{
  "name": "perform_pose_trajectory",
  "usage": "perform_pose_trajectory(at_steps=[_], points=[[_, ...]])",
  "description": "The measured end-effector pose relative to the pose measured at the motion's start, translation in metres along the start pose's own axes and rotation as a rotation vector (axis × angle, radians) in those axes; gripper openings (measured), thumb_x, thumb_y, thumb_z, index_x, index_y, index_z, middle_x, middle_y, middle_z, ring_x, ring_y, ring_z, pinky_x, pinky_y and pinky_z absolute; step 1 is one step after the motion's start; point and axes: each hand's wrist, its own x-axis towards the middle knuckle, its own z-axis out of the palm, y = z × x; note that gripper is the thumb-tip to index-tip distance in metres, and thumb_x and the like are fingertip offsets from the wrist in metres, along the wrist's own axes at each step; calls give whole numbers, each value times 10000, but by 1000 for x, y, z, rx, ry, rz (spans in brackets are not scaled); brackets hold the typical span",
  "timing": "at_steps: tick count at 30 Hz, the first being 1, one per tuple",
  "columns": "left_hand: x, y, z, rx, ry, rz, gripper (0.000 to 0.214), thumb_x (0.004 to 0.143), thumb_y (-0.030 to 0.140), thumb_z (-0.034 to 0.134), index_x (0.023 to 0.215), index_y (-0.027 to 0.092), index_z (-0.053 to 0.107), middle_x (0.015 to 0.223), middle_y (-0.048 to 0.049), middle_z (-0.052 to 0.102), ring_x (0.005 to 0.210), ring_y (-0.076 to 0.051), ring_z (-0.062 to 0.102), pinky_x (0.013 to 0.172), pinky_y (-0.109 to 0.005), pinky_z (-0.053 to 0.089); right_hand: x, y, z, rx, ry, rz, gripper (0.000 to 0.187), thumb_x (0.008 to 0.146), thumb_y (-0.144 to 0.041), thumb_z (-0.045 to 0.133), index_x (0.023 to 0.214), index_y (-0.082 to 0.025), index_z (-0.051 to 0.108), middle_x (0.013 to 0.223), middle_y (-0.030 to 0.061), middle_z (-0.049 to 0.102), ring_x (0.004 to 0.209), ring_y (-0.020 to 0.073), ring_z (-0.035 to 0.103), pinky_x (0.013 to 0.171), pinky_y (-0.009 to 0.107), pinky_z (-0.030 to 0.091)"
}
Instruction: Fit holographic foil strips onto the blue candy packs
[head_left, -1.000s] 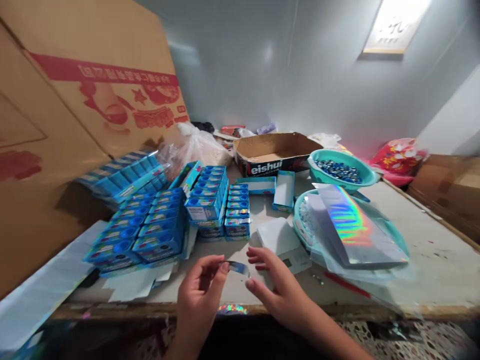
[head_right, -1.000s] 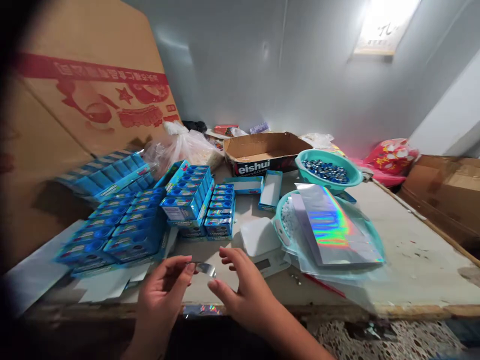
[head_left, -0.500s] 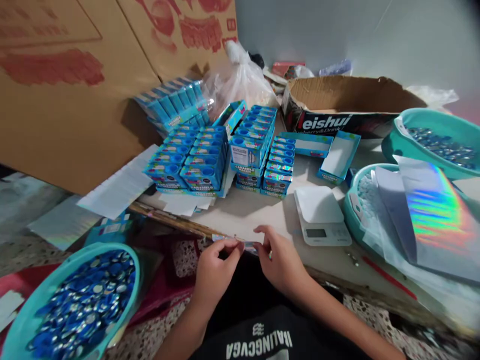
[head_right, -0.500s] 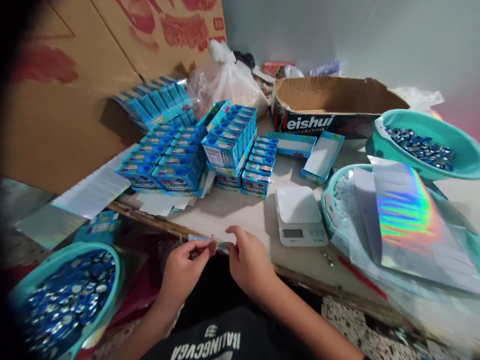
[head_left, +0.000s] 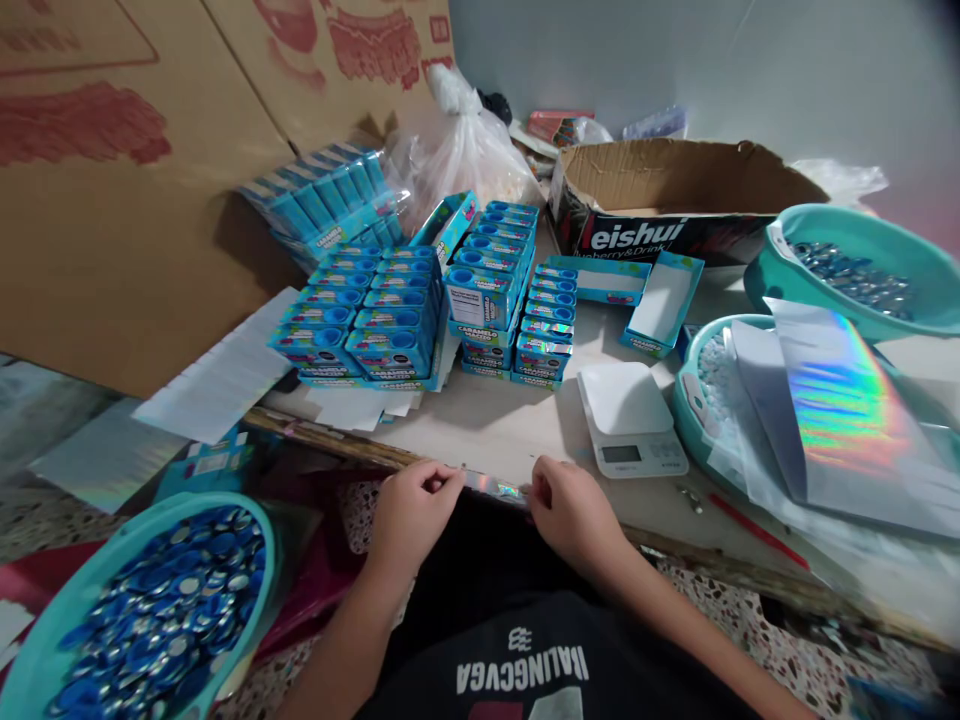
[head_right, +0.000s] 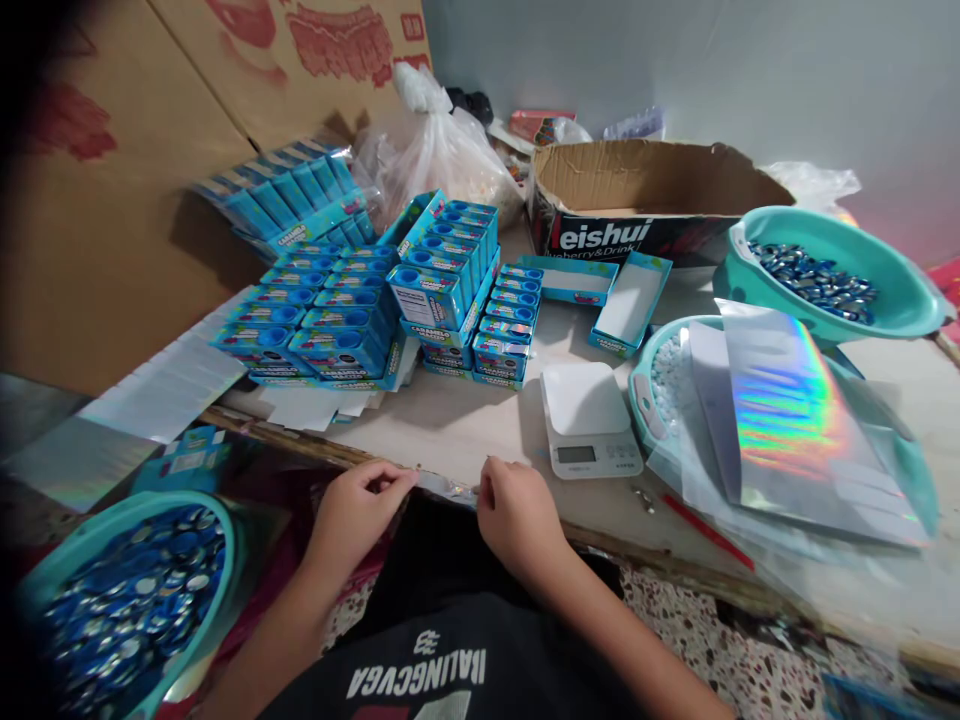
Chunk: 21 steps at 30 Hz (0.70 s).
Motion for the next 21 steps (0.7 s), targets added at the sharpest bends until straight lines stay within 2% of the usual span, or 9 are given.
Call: perform_pose_trajectory(at_steps=[4, 9, 11, 14, 16, 21], points=[[5, -1, -15, -189, -120, -71, 271, 723, 465, 681, 694, 198, 719, 700, -21, 686, 704, -190, 583, 694, -290, 405, -5, 9, 6, 217, -10, -36, 186, 841, -74, 559, 753, -200, 454, 694, -1, 553, 659, 155, 472, 603, 253, 271], [-6, 11, -10, -454, -395, 10, 266, 726, 436, 704, 669, 177, 673, 637, 7, 602, 638, -141, 500, 648, -260, 379, -7, 14, 14, 440, 35, -167, 130, 833, -67, 505, 834, -195, 524, 785, 4, 559, 698, 146, 495, 628, 242, 337], [-10, 15, -6, -549, -445, 58, 245, 758, 405, 691, 680, 177, 654, 650, 16, 579, 651, -130, 495, 655, -247, 382, -7, 15, 14, 494, 50, -169, 108, 863, -99, 498, 868, -195, 548, 806, 8, 565, 711, 146, 503, 645, 246, 358], [-10, 16, -1, -604, -454, 119, 213, 788, 373, 681, 714, 176, 650, 769, -8, 630, 755, -148, 560, 725, -250, 424, -7, 15, 9, 546, 11, -180, 91, 917, -175, 505, 951, -197, 587, 853, 11, 589, 717, 143, 515, 658, 253, 378], [-9, 14, 2, -567, -435, 102, 202, 790, 370, 681, 743, 175, 662, 813, -27, 664, 792, -168, 595, 748, -263, 448, -7, 14, 5, 566, -36, -210, 112, 947, -228, 511, 1004, -203, 605, 906, 18, 609, 756, 145, 537, 689, 258, 396], [-6, 2, 5, -427, -256, 9, 218, 757, 392, 715, 767, 178, 672, 747, -28, 687, 730, -180, 620, 711, -277, 472, -6, 12, 3, 520, -70, -213, 110, 937, -198, 533, 998, -202, 625, 885, 14, 621, 772, 148, 550, 690, 261, 397]])
